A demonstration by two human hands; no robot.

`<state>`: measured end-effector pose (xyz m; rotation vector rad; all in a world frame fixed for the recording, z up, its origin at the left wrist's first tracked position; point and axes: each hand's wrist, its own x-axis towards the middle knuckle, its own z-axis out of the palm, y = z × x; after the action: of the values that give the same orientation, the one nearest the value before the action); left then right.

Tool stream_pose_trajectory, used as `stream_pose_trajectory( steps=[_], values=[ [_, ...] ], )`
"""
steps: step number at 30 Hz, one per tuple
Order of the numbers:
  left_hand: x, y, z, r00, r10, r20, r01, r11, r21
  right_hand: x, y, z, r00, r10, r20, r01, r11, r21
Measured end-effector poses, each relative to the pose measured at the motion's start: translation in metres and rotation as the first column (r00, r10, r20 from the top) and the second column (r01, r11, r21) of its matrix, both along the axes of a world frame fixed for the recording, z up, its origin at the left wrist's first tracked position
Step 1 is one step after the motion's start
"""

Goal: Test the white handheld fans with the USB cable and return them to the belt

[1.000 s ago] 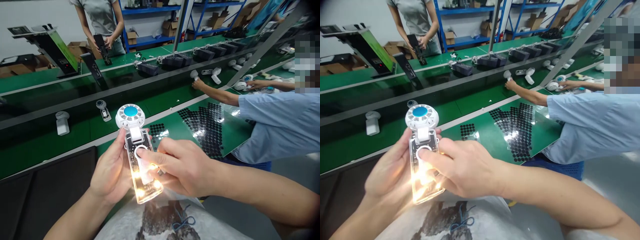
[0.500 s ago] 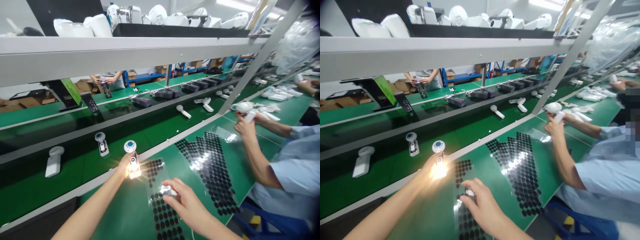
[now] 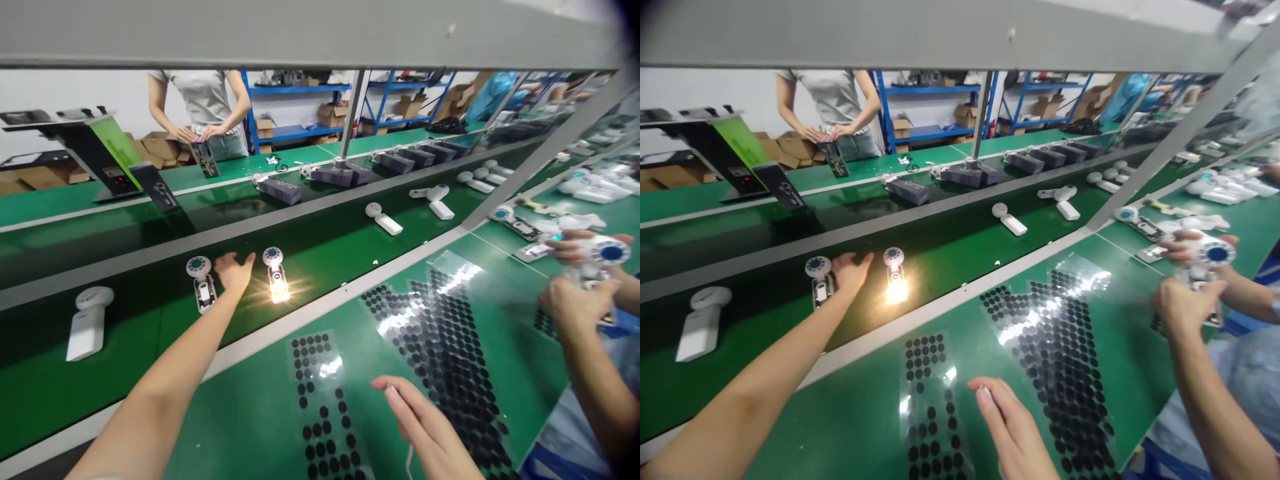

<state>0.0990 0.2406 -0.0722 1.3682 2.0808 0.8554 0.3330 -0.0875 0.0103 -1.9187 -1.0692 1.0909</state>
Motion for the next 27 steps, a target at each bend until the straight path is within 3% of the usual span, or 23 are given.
stream_pose_trajectory(
  steps=[3,5,8,11,14,17,19,23,25,27],
  values=[
    [-0.043,-0.003,0.003,0.974,0.216,-0.071,-0.217,0.976,-0.01,0.003,-0.001,0.001,0.993,-0.083,-0.079,0.078,0.995,-0.07],
    [-0.062,-0.008,0.003,0.96,0.276,-0.038,-0.279,0.956,-0.096,0.001,0.001,0.002,0.985,-0.082,-0.148,0.065,0.991,-0.116],
    [-0.069,-0.017,0.007,0.957,0.258,0.134,-0.229,0.953,-0.2,-0.006,0.007,0.005,0.969,-0.033,-0.243,0.005,0.993,-0.114],
    [-0.055,-0.034,0.02,0.905,0.172,0.388,-0.092,0.972,-0.215,-0.011,0.011,0.013,0.95,0.029,-0.31,-0.048,0.997,-0.055],
    [-0.035,-0.07,0.046,0.769,0.06,0.637,0.072,0.981,-0.18,-0.014,0.012,0.023,0.937,0.044,-0.346,-0.048,0.999,-0.004],
    [-0.016,-0.122,0.079,0.595,-0.012,0.803,0.199,0.971,-0.133,-0.023,0.013,0.034,0.923,0.085,-0.374,-0.084,0.996,0.018],
    [-0.006,-0.159,0.101,0.487,-0.006,0.874,0.258,0.957,-0.137,-0.032,0.014,0.042,0.915,0.138,-0.378,-0.125,0.99,0.058],
    [0.008,-0.217,0.133,0.187,0.082,0.979,0.382,0.912,-0.15,-0.051,0.013,0.056,0.892,0.246,-0.38,-0.185,0.964,0.189],
    [0.012,-0.237,0.143,0.113,0.066,0.991,0.42,0.901,-0.108,-0.059,0.01,0.064,0.883,0.297,-0.363,-0.22,0.946,0.238],
    [0.015,-0.251,0.149,0.099,0.021,0.995,0.445,0.893,-0.063,-0.065,0.005,0.07,0.881,0.345,-0.324,-0.263,0.926,0.271]
  ],
)
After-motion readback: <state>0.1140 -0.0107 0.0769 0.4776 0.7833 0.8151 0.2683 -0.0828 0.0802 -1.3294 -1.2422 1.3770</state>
